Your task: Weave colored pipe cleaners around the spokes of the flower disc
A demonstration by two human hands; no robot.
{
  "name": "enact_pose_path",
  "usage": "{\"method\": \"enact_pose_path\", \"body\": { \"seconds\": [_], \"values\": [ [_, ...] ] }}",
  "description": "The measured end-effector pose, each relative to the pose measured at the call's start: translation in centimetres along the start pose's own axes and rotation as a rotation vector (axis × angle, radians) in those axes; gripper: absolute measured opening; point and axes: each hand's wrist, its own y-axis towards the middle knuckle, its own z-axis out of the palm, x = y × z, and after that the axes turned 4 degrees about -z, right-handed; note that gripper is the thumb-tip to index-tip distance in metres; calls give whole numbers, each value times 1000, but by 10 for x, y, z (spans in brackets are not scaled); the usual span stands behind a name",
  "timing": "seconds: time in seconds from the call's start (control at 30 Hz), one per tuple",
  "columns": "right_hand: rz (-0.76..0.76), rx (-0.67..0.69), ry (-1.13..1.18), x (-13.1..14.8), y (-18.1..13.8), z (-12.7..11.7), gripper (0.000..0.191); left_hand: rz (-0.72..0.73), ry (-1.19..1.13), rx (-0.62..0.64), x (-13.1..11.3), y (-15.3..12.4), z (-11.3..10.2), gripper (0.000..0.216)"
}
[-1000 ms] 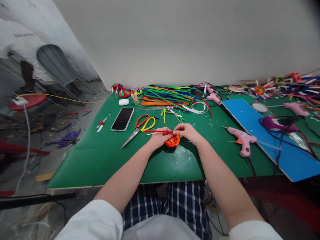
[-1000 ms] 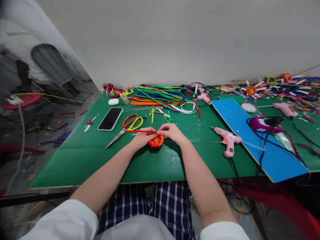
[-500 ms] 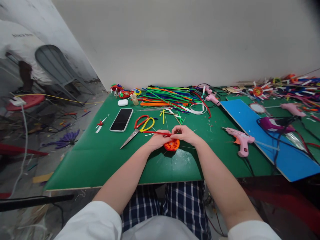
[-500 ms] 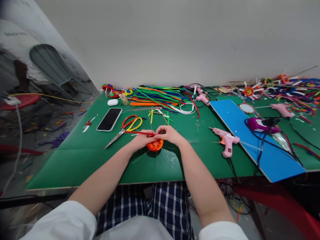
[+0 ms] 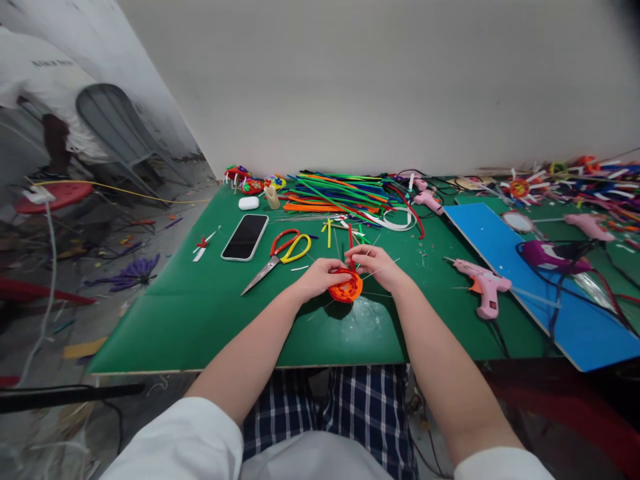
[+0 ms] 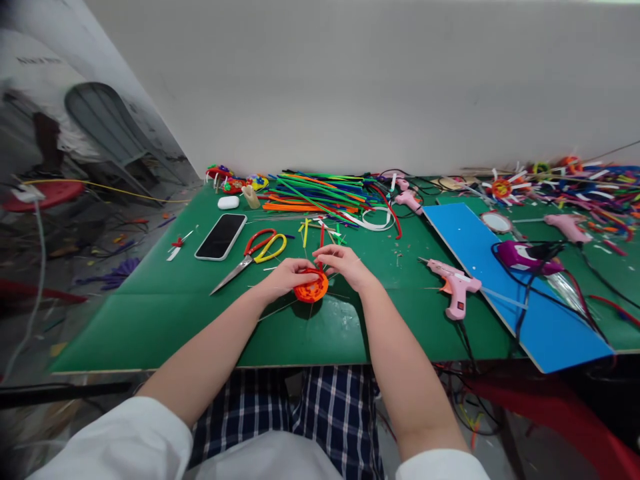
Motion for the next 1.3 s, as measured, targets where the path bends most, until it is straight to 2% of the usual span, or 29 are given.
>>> {"method": "enact_pose_path", "body": {
  "seconds": [0.17, 0.43, 0.57, 0.7, 0.83, 0.9, 1.07, 1.2, 1.3],
  "values": [
    [-33, 120, -55, 7, -4, 4, 24, -32, -228, 43, -6, -4, -5, 26],
    [-58, -35, -28, 6, -4, 10, 20, -48, -428, 29, -5, -2, -8, 24],
    [-84, -79, 65, 7, -3, 11, 23, -59, -473, 6, -7, -3, -5, 27],
    [-115, -109, 218, 7, -3, 10, 26, -68, -514, 39, -9, -4, -1, 26],
    [-121, -117, 299, 5, -3, 8, 17, -91, -535, 73, -8, -3, 1, 25],
    [-123, -122, 304, 4, -4, 8, 15, -104, -547, 81, -7, -3, 1, 25],
    [-102, -86, 259, 4, -4, 11, 25, -107, -570, 112, -7, -4, 2, 27],
    [-120, -70, 251, 2, -3, 13, 12, -118, -561, 103, -8, -4, 3, 26],
    [-103, -106, 218, 0, -2, 13, 15, -121, -549, 76, -7, -3, 3, 26]
  ]
}}
